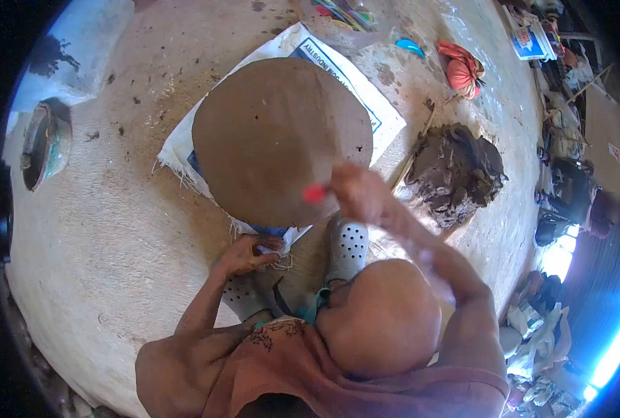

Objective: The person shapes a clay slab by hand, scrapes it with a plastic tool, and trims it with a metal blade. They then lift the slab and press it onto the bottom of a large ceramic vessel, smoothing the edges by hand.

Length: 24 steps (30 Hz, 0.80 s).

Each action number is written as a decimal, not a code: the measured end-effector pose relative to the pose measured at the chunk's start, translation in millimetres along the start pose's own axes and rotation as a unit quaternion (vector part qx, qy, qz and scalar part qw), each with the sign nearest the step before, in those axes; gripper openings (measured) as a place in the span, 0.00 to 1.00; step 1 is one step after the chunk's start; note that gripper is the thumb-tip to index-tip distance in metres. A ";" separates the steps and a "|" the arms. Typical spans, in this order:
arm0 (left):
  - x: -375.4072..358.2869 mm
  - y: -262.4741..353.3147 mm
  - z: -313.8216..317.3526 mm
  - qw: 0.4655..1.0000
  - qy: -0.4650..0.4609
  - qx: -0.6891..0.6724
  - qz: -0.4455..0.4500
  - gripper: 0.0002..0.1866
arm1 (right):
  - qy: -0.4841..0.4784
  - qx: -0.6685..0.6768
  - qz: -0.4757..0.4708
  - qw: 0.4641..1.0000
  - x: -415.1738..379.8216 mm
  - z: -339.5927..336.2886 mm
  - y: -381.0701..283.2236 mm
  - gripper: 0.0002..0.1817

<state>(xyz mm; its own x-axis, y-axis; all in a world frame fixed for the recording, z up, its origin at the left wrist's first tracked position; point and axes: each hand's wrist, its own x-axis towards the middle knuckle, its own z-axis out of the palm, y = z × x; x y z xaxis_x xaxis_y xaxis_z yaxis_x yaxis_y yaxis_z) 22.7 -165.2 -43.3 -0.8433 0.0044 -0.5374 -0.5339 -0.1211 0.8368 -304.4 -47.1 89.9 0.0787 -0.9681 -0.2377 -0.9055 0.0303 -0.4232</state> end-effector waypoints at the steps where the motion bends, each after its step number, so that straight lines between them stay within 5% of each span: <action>1: 0.0 -0.2 0.3 1.000 0.006 -0.013 -0.004 0.31 | 0.083 -0.012 0.023 0.996 22.9 -4.9 23.9 0.21; 5: 6.5 -14.7 2.8 0.999 0.034 0.005 0.040 0.25 | 0.217 -0.115 -0.029 0.969 153.9 -59.8 103.8 0.19; 7: 5.8 -14.4 3.2 0.998 0.047 -0.005 0.037 0.24 | 0.209 -0.123 -0.067 0.968 192.6 -68.3 129.5 0.16; 9: 5.5 -9.1 0.9 0.997 0.059 -0.021 0.035 0.22 | 0.054 -0.170 -0.080 0.981 209.2 -65.9 141.4 0.15; 11: 4.6 0.3 -1.7 0.999 0.031 -0.025 -0.018 0.22 | 0.086 -0.166 -0.113 0.976 186.1 -56.4 144.7 0.16; 17: 14.6 -26.4 -1.0 0.998 0.010 -0.064 -0.012 0.23 | 0.032 -0.078 0.060 0.995 55.0 -18.5 106.7 0.24; 24: 13.8 -21.5 -3.9 0.999 0.013 -0.031 0.031 0.26 | 0.148 -0.054 0.157 0.975 -17.5 55.9 -28.8 0.19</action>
<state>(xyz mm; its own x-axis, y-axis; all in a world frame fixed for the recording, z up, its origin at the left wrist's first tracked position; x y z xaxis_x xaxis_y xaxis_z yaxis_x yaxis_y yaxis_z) 22.7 -166.4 -69.1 -0.8721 -0.0312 -0.4882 -0.4754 -0.1817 0.8608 -256.4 -17.1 57.4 -0.3190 -0.9451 -0.0715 -0.9053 0.3261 -0.2720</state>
